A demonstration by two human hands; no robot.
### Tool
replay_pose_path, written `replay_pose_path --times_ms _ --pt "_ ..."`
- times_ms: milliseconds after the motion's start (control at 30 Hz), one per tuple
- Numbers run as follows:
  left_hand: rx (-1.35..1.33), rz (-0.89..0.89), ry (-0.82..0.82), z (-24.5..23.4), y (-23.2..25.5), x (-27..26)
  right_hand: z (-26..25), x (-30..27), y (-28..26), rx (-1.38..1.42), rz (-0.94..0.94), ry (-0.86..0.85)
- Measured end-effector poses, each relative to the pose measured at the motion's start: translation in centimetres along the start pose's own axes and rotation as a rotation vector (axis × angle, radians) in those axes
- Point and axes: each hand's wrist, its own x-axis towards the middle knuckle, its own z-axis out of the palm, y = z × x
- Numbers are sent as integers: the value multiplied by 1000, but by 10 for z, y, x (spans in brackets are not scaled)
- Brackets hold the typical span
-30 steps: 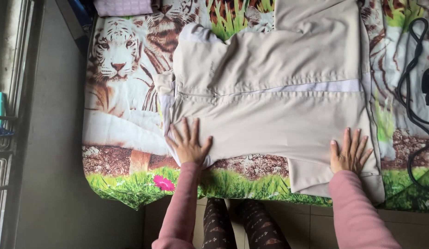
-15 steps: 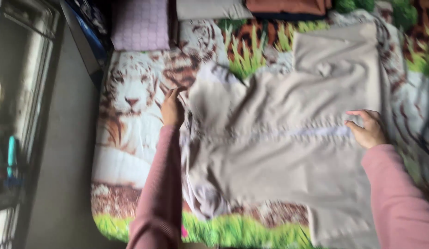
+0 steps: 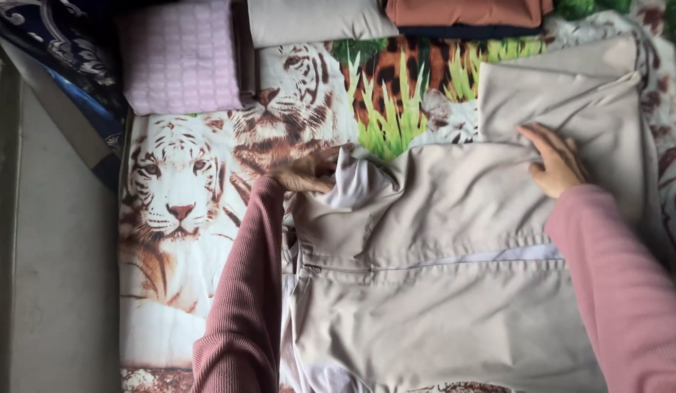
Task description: The person irons a light-colored garment on a bed, repeatedly smoothing the fabric with an iron, folding and unfolding sections, and repositioning the item to cover different areas. The person uses a handheld iron and adjusts the garment by hand throughout the process.
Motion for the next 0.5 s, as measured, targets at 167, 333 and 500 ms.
replay_pose_path --times_ms 167,333,500 --pt "-305 -151 -8 16 28 -27 -18 0 -26 50 160 13" --pt "-119 -52 -8 -33 65 -56 -22 12 -3 80 249 -61" --pt "891 -181 920 -101 13 -63 -44 29 -9 -27 424 -143"
